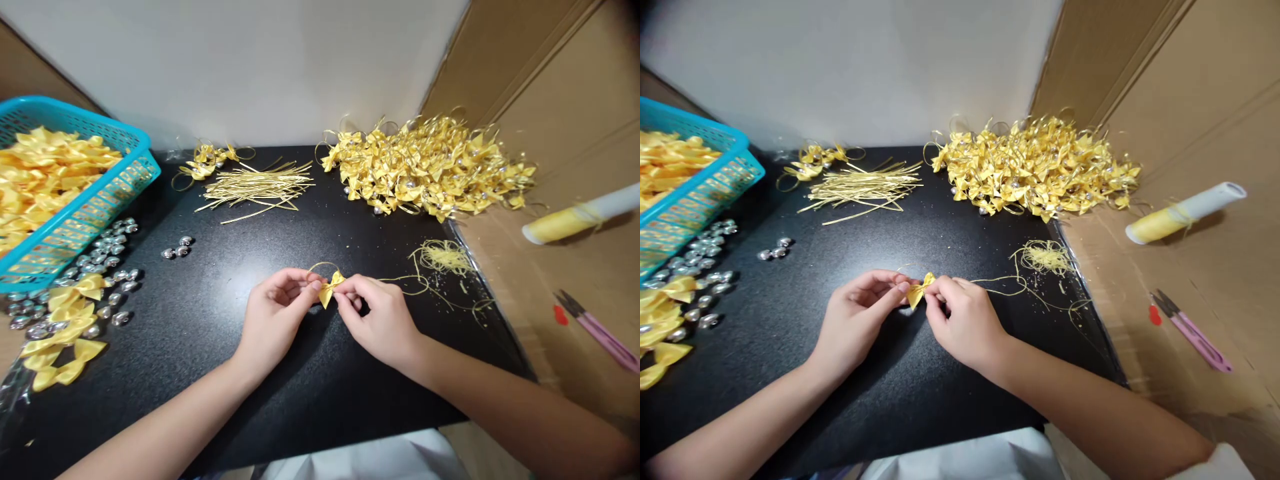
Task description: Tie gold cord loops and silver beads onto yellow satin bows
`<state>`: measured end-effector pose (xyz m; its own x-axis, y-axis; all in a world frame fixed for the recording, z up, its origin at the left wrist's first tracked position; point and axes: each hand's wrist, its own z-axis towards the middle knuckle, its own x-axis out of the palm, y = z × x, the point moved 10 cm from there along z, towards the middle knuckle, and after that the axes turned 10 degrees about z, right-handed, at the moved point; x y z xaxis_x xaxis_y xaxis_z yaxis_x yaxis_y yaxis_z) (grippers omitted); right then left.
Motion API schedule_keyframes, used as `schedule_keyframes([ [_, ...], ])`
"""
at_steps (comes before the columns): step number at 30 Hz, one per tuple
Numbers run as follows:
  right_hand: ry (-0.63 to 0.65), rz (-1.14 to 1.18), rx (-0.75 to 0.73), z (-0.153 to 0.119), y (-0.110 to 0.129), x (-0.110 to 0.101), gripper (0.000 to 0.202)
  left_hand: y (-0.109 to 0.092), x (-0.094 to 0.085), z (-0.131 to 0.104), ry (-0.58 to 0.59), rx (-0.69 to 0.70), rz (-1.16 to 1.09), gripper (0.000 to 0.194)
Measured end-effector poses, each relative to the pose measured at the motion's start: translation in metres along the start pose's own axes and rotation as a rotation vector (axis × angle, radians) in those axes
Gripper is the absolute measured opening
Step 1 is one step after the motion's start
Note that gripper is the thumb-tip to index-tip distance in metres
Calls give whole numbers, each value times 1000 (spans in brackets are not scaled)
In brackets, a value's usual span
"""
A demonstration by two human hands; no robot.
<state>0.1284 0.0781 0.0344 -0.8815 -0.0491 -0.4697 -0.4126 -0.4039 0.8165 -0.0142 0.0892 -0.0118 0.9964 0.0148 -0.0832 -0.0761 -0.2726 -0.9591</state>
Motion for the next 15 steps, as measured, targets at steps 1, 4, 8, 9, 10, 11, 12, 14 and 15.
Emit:
schedule_keyframes([
  [1,-4,4,5,0,-1,0,12,0,0,0,-2,5,5,22],
  [4,-19,5,5,1,0,-2,12,0,-1,-1,-8,10,19,23],
  [8,-12,15,32,2,0,-1,12,4,-2,-2,-2,-12,1,22],
  [9,-7,19,40,2,0,-1,13,4,-2,-2,-1,-17,-6,21],
  [10,-1,25,45,2,0,-1,13,4,-2,-2,1,-17,-11,20],
  [11,2,30,47,2,0,0,13,3,-1,-2,3,-12,-14,19],
  [12,3,36,48,2,-1,0,12,2,-1,-2,8,-4,-15,18],
  [14,3,46,51,3,-2,0,12,-1,2,-2,21,8,-10,16],
  [15,1,50,52,3,-2,1,11,-3,3,-1,30,16,-4,15],
])
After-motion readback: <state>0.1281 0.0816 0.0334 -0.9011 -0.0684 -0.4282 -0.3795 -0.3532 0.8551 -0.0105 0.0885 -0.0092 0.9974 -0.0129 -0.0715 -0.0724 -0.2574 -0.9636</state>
